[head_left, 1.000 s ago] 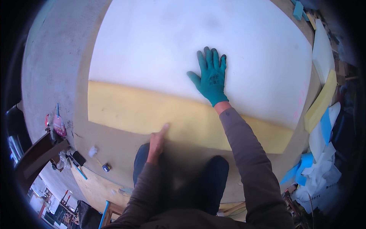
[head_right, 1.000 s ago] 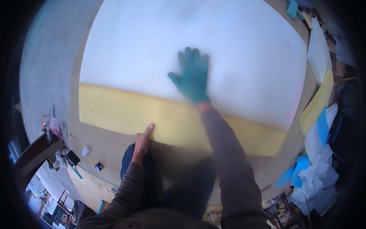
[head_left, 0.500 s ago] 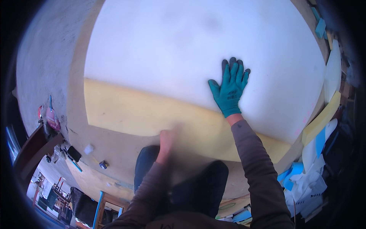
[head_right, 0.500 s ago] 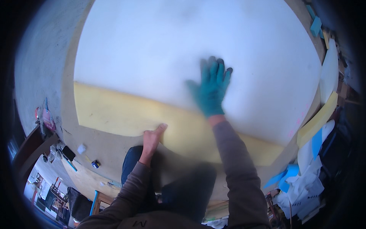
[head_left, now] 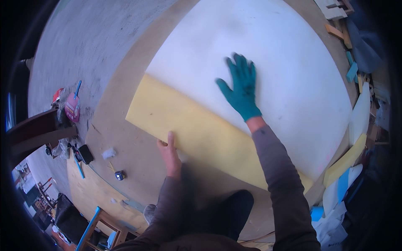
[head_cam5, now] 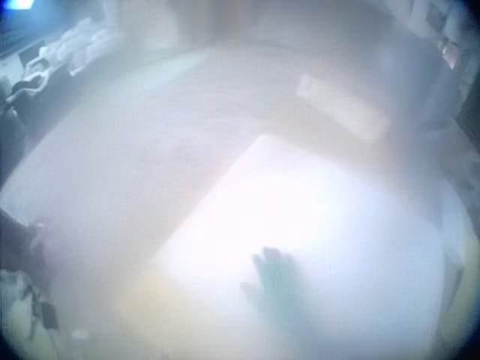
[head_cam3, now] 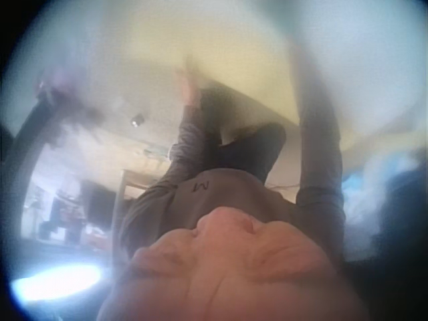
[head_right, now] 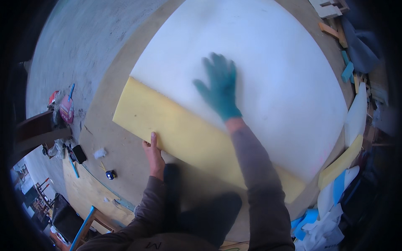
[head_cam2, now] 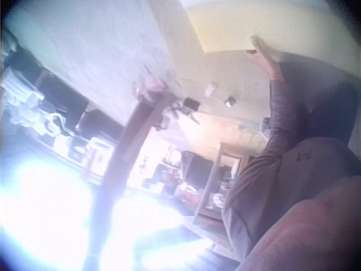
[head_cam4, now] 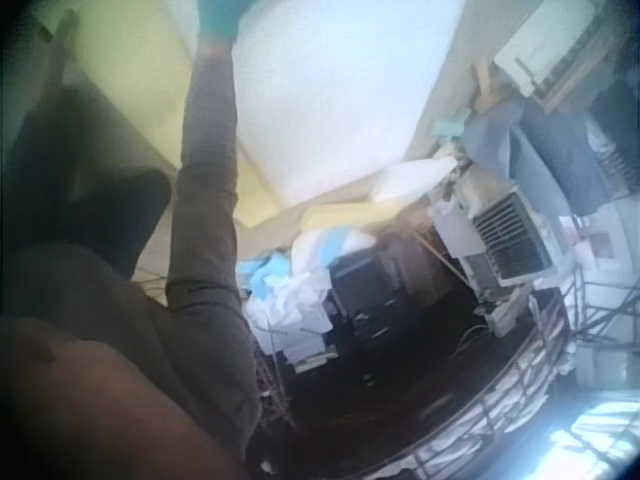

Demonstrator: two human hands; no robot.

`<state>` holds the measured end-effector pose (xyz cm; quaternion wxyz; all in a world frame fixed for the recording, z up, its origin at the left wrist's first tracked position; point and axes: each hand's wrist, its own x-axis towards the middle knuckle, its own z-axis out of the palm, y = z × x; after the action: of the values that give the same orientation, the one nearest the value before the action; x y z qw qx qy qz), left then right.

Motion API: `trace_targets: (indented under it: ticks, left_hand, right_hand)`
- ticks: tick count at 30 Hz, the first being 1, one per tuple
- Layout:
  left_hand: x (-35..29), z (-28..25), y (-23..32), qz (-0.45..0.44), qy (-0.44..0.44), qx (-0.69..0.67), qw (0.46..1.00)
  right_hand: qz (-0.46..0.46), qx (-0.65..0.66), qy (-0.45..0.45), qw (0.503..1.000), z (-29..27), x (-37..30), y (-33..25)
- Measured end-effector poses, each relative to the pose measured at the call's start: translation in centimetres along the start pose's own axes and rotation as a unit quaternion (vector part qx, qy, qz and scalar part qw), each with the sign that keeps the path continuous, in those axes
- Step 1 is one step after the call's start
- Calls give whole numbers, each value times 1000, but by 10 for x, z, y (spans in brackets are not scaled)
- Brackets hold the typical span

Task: The person positions a yellow foam sheet on a white board, clears nearby debris, and uses a wooden straightedge and a long metal blade to cut the foam. They repeatedly reposition the straightedge and slice along it to trim the foam sheet.

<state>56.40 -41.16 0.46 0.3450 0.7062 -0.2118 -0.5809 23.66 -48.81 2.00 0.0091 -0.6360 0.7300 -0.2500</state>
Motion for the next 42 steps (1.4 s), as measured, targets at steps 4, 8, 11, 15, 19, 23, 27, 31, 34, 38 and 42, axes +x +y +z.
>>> trace_targets:
  ticks: [4,8,11,15,19,23,27,31,34,38,42]
  left_hand:
    - [15,11,6,140,11,127,982]
    - [26,27,29,64,-71,127,987]
    - [34,53,43,33,-93,109,989]
    - [50,74,43,0,-122,149,981]
    - [59,51,32,41,-136,247,959]
    - [47,-21,44,-1,-149,125,981]
    - [61,-66,82,-84,-24,59,994]
    - [102,-41,119,51,-134,83,986]
    - [127,-7,140,139,-151,155,966]
    - [140,30,142,103,-110,188,971]
    - [155,55,130,108,-109,309,939]
  right_hand:
    - [-52,-5,-38,998,61,55,-37]
    - [-42,-33,-87,995,79,60,-43]
    - [-37,-43,-89,994,86,56,-36]
    - [-35,-62,-83,994,101,55,-31]
    - [-37,-78,-94,992,99,54,-32]
    - [-41,-59,-101,992,78,58,-41]
    - [-25,-29,-88,995,71,72,-62]
    - [-27,-35,-106,993,101,94,-97]
    - [-35,-76,-73,994,112,96,-107]
    - [-20,-69,-103,992,123,87,-101]
    - [-18,-83,-86,993,140,85,-96]
